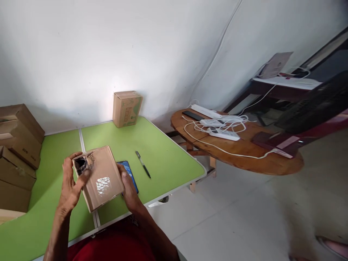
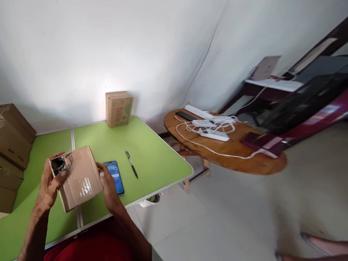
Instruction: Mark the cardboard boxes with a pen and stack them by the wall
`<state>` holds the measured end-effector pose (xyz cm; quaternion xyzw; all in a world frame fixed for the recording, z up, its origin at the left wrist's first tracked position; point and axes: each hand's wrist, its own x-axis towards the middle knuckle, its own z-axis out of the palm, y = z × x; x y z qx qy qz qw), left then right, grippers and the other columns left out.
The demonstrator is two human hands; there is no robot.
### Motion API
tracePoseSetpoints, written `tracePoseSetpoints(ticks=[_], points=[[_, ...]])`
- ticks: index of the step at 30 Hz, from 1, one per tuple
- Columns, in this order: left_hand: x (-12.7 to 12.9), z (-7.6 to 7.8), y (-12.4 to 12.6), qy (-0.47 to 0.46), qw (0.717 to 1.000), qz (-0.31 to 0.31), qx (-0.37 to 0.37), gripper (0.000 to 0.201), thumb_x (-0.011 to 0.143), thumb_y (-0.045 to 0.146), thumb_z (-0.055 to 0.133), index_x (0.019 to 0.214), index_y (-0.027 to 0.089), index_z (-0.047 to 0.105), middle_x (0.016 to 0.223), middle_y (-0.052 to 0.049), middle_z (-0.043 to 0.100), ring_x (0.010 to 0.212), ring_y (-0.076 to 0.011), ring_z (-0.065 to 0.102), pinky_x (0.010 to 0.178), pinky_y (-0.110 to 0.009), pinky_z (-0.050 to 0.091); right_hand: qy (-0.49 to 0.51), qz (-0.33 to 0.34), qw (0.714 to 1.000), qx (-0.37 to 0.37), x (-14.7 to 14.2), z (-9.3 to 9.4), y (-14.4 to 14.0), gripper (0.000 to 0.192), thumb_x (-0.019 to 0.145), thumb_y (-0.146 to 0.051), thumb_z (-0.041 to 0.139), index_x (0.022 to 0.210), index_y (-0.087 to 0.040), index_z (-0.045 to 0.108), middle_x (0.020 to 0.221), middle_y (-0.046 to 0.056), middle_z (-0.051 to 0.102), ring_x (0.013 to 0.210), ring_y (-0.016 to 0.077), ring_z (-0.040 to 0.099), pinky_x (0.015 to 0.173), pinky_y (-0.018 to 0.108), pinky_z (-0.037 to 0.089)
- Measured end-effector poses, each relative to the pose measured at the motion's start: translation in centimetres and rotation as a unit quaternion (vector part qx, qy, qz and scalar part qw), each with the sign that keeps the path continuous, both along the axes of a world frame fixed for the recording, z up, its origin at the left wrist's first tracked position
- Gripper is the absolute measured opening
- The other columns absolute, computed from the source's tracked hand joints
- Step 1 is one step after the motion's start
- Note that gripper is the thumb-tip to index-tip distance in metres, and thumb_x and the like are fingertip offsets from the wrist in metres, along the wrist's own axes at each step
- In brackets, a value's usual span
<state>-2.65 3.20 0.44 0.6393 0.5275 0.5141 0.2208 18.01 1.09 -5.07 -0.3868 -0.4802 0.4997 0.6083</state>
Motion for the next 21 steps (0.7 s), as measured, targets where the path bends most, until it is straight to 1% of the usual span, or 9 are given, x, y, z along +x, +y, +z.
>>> tracePoseSetpoints(ticks=[2, 4, 6, 8, 10, 13, 16, 18, 21], points=[[0.7, 0.0, -0.2, 0.012, 1.0, -0.011, 0.002, 0.068, 0.095, 0.072, 0.07, 0.145, 0.026, 0.063, 0.138, -0.016, 0.068, 0.131, -0.0407, 0.063, 0.113, -0.066, 0.052, -0.04, 0.004, 0.999, -0.003, 1.0, 2.6, 0.1, 0.063, 0.105, -0.075, 0.061, 0.143, -0.026, 0.068, 0.144, 0.014, 0.076, 0.127, 0.0316, 0.076, 0.106, 0.045, 0.063], [1.3, 0.1, -0.5, 0.044, 0.998, -0.027, 0.027, 0.062, 0.099, 0.067, 0.068, 0.147, 0.028, 0.062, 0.142, -0.015, 0.066, 0.136, -0.0401, 0.059, 0.118, -0.066, 0.048, -0.109, -0.017, 0.994, -0.006, 1.7, 5.2, 0.3, 0.063, 0.1, -0.067, 0.074, 0.148, -0.027, 0.063, 0.148, 0.014, 0.074, 0.129, 0.0328, 0.075, 0.106, 0.047, 0.063], [1.9, 0.3, -0.6, 0.084, 0.994, -0.038, 0.066, 0.056, 0.103, 0.06, 0.066, 0.149, 0.029, 0.06, 0.144, -0.014, 0.065, 0.138, -0.0389, 0.058, 0.12, -0.063, 0.046, -0.186, -0.055, 0.981, -0.003, 1.7, 7.2, 0.4, 0.076, 0.09, -0.062, 0.085, 0.153, -0.028, 0.059, 0.153, 0.015, 0.071, 0.137, 0.0373, 0.071, 0.115, 0.054, 0.059], [2.4, 0.3, -0.8, 0.117, 0.987, -0.041, 0.102, 0.051, 0.106, 0.052, 0.065, 0.15, 0.028, 0.057, 0.145, -0.014, 0.065, 0.138, -0.0374, 0.058, 0.12, -0.06, 0.046, -0.24, -0.09, 0.967, -0.002, 1.3, 8.4, 0.6, 0.088, 0.082, -0.06, 0.091, 0.156, -0.027, 0.055, 0.153, 0.017, 0.07, 0.142, 0.0417, 0.067, 0.12, 0.061, 0.055], [2.6, 0.4, -1.0, 0.138, 0.982, -0.041, 0.125, 0.047, 0.108, 0.047, 0.064, 0.15, 0.027, 0.056, 0.146, -0.014, 0.065, 0.137, -0.0361, 0.058, 0.118, -0.057, 0.046, -0.259, -0.104, 0.96, -0.011, 0.6, 8.9, 0.7, 0.088, 0.082, -0.06, 0.09, 0.154, -0.026, 0.053, 0.145, 0.018, 0.074, 0.135, 0.0424, 0.071, 0.114, 0.062, 0.059], [2.6, 0.4, -1.3, 0.146, 0.979, -0.055, 0.128, 0.05, 0.109, 0.047, 0.062, 0.153, 0.027, 0.054, 0.149, -0.014, 0.063, 0.139, -0.036, 0.056, 0.119, -0.055, 0.045, -0.273, -0.115, 0.955, -0.031, -0.1, 9.0, 0.8, 0.073, 0.082, -0.054, 0.086, 0.141, -0.025, 0.055, 0.125, 0.014, 0.079, 0.114, 0.0395, 0.077, 0.099, 0.059, 0.064], [2.8, 0.5, -1.7, 0.131, 0.982, -0.067, 0.115, 0.049, 0.111, 0.05, 0.057, 0.154, 0.028, 0.056, 0.152, -0.013, 0.063, 0.142, -0.0359, 0.054, 0.121, -0.054, 0.043, -0.295, -0.129, 0.946, -0.042, 0.0, 9.1, 0.9, 0.066, 0.078, -0.049, 0.087, 0.132, -0.026, 0.056, 0.116, 0.013, 0.08, 0.107, 0.0394, 0.077, 0.096, 0.058, 0.064], [3.2, 0.6, -1.8, 0.116, 0.985, -0.051, 0.116, 0.043, 0.113, 0.05, 0.053, 0.15, 0.028, 0.06, 0.15, -0.012, 0.065, 0.142, -0.035, 0.056, 0.121, -0.054, 0.043, -0.301, -0.134, 0.943, -0.043, 0.2, 9.1, 0.9, 0.065, 0.076, -0.048, 0.087, 0.129, -0.027, 0.056, 0.113, 0.012, 0.081, 0.106, 0.0394, 0.078, 0.096, 0.058, 0.064], [3.9, 0.9, -1.8, 0.108, 0.986, 0.0, 0.124, 0.037, 0.115, 0.05, 0.049, 0.14, 0.027, 0.065, 0.144, -0.011, 0.07, 0.138, -0.0338, 0.059, 0.119, -0.052, 0.045, -0.299, -0.131, 0.944, -0.038, 0.2, 9.2, 0.9, 0.064, 0.076, -0.049, 0.087, 0.128, -0.027, 0.056, 0.114, 0.011, 0.08, 0.107, 0.0382, 0.078, 0.096, 0.055, 0.064]])
